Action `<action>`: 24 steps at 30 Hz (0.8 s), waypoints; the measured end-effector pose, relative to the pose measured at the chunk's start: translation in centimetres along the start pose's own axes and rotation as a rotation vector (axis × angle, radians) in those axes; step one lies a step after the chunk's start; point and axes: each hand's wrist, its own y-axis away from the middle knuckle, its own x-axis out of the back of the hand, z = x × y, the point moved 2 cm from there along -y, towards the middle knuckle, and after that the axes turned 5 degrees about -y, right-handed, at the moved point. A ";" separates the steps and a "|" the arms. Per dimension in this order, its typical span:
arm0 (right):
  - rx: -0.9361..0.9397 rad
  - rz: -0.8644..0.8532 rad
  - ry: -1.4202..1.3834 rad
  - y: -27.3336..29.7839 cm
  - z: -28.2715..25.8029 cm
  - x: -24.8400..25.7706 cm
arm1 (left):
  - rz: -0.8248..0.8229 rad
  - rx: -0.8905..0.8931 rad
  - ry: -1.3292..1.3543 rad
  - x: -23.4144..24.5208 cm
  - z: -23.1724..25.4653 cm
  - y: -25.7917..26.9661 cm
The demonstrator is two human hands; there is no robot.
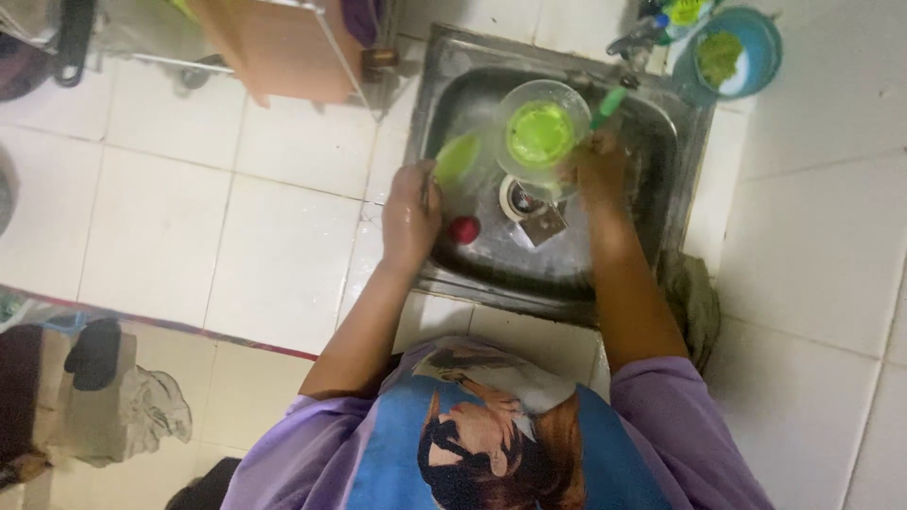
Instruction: Washing plastic containers and lids in a kitchen sink using a sponge.
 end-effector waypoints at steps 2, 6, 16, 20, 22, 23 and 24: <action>0.052 0.004 0.116 0.0 -0.9 -0.5 | 0.016 0.000 -0.002 0.2 -0.1 0.5; 0.245 0.063 0.339 -1.8 0.2 -0.6 | -0.026 0.051 0.007 0.1 -0.8 1.1; 0.642 0.046 0.549 6.2 -4.6 -1.3 | -0.006 0.019 0.147 1.3 -0.4 1.6; 1.124 0.196 0.900 7.4 -4.1 -0.9 | -0.158 0.079 0.195 1.8 0.2 1.1; 1.285 0.267 1.009 8.0 -4.0 -1.1 | -0.220 0.144 0.234 1.5 0.0 0.8; 1.260 0.275 0.985 8.5 -4.3 -1.3 | -0.219 0.094 0.231 1.0 -0.6 0.6; 1.233 0.279 0.959 9.1 -4.5 -1.6 | -0.220 0.047 0.225 0.6 -1.1 0.7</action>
